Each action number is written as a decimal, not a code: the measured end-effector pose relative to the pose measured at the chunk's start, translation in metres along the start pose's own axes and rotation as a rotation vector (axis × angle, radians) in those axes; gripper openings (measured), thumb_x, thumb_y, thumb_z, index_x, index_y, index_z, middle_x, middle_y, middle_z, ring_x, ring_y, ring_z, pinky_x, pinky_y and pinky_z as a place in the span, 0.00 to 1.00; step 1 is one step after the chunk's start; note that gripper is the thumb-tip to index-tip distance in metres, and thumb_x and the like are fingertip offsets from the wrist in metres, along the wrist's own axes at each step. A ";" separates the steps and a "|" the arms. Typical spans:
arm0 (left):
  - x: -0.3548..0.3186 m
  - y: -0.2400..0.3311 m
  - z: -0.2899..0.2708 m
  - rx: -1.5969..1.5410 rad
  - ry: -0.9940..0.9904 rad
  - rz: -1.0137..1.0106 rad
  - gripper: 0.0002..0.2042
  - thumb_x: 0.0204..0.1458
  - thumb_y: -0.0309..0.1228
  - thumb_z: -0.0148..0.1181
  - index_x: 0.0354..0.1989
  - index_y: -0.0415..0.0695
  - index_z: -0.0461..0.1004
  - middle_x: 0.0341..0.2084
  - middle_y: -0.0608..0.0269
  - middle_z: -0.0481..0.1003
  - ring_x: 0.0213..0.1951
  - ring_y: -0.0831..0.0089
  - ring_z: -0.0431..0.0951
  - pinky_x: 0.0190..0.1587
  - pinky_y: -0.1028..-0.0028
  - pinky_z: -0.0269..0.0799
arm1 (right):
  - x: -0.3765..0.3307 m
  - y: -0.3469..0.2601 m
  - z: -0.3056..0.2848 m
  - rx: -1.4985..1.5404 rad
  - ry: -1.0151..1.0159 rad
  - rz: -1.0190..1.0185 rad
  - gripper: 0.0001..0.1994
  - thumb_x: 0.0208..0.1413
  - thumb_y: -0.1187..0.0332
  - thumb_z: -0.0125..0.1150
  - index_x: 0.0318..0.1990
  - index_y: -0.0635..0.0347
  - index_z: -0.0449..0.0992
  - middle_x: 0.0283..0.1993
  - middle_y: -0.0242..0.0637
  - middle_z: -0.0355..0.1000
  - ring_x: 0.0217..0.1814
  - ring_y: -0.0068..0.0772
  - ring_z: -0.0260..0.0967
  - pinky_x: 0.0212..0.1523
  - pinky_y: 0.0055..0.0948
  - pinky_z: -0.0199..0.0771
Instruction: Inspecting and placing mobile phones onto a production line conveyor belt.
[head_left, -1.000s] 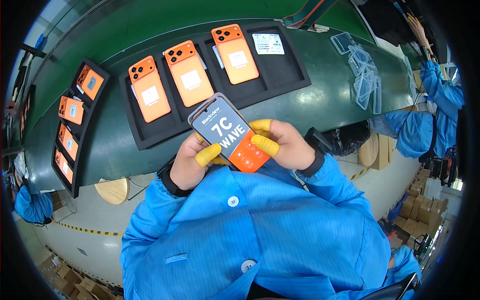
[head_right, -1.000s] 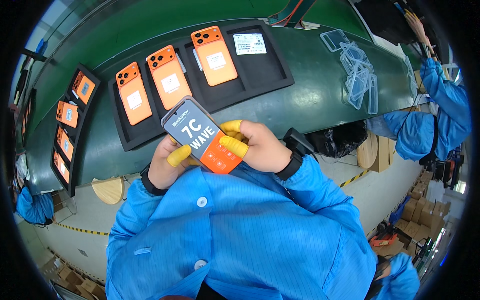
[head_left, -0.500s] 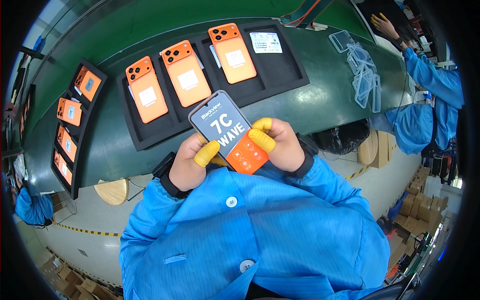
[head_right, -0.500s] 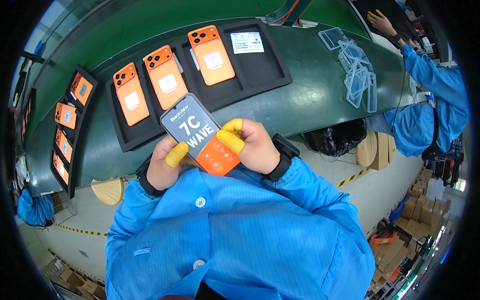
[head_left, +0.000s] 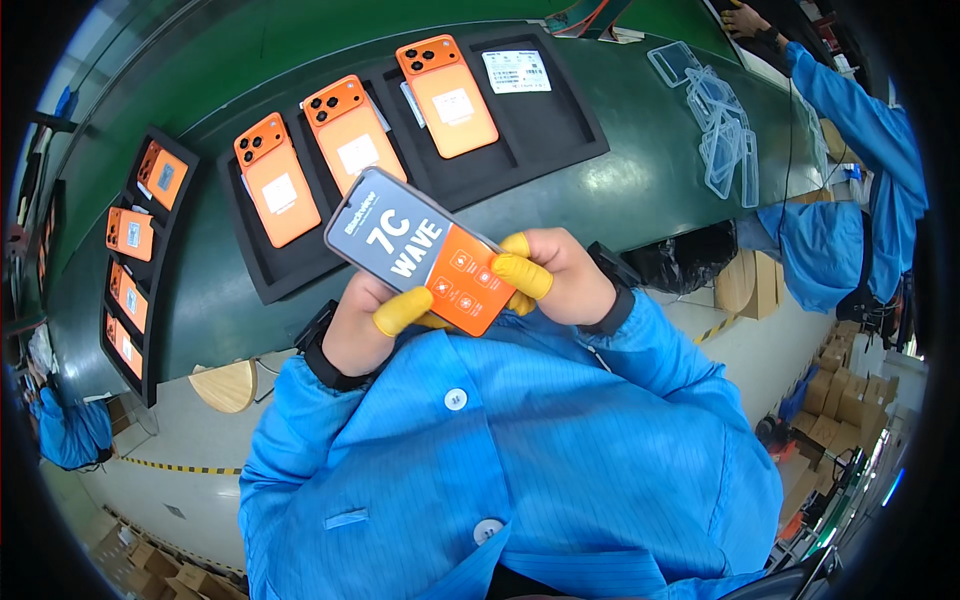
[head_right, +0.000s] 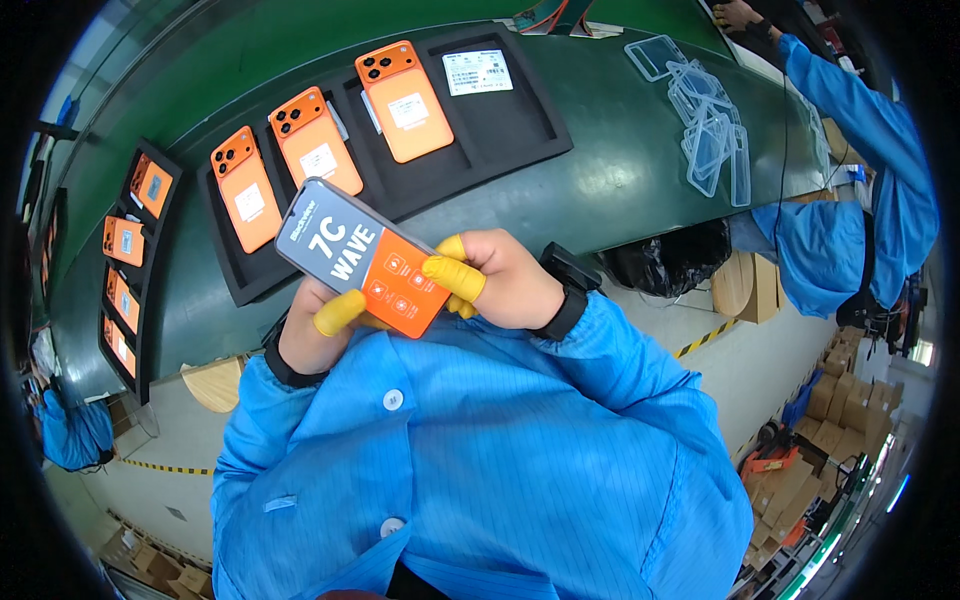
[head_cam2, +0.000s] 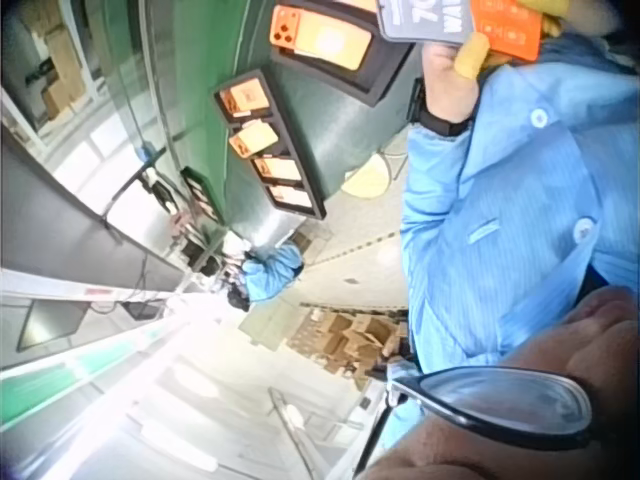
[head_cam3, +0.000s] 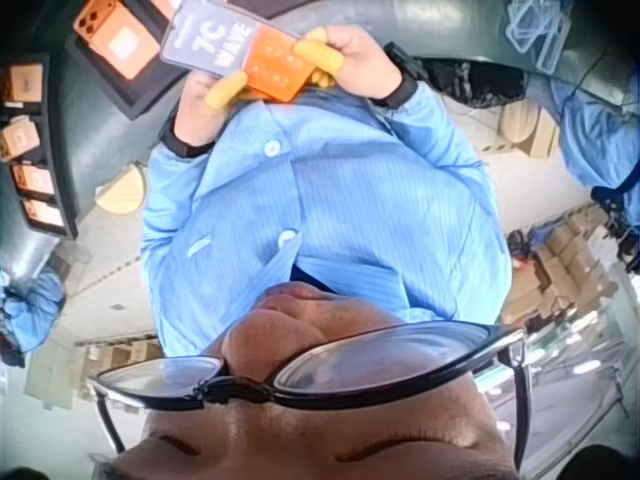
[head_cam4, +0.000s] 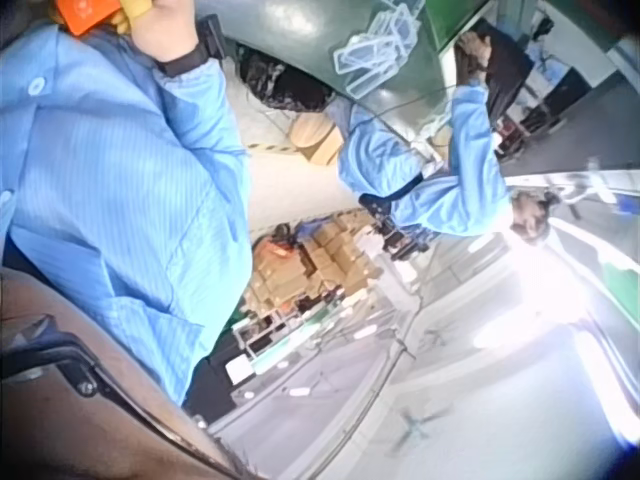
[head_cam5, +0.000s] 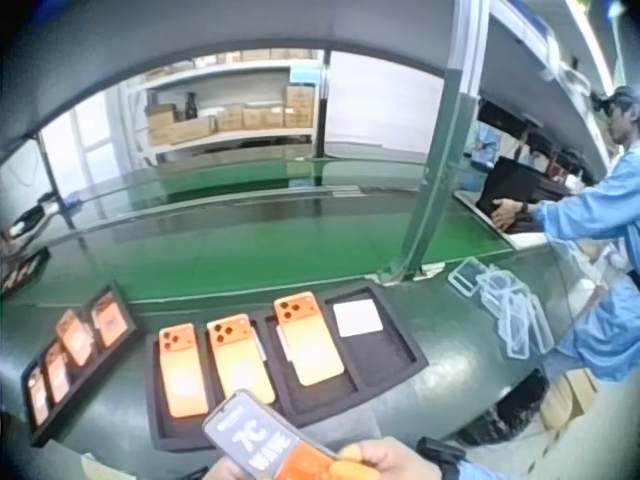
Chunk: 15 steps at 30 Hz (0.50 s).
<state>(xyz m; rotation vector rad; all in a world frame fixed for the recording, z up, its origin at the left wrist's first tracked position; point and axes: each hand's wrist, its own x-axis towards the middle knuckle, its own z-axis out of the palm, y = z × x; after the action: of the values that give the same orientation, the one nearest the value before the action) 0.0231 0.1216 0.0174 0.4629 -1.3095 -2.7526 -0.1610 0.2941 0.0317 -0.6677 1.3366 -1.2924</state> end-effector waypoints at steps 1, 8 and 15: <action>0.001 -0.003 -0.002 0.098 -0.007 0.016 0.15 0.60 0.33 0.55 0.53 0.38 0.70 0.44 0.62 0.76 0.44 0.74 0.77 0.47 0.73 0.73 | 0.002 0.000 0.001 -0.002 0.000 0.020 0.13 0.64 0.60 0.55 0.37 0.62 0.74 0.25 0.31 0.72 0.24 0.17 0.68 0.26 0.18 0.69; 0.003 0.001 -0.001 0.266 -0.014 0.152 0.14 0.60 0.33 0.57 0.49 0.37 0.74 0.44 0.64 0.77 0.44 0.76 0.76 0.48 0.74 0.71 | 0.004 0.000 -0.010 -0.006 -0.142 0.093 0.15 0.64 0.58 0.54 0.35 0.61 0.74 0.23 0.30 0.70 0.23 0.17 0.67 0.25 0.20 0.69; 0.000 0.006 0.001 0.315 0.011 0.110 0.13 0.60 0.32 0.56 0.48 0.37 0.74 0.42 0.64 0.78 0.44 0.77 0.76 0.48 0.74 0.71 | 0.004 -0.002 -0.006 -0.069 -0.102 0.074 0.16 0.65 0.58 0.53 0.33 0.63 0.74 0.20 0.30 0.68 0.21 0.17 0.64 0.24 0.21 0.66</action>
<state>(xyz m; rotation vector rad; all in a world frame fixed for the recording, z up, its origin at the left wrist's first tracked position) 0.0228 0.1185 0.0220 0.4075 -1.7184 -2.4603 -0.1684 0.2920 0.0313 -0.7160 1.3150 -1.1429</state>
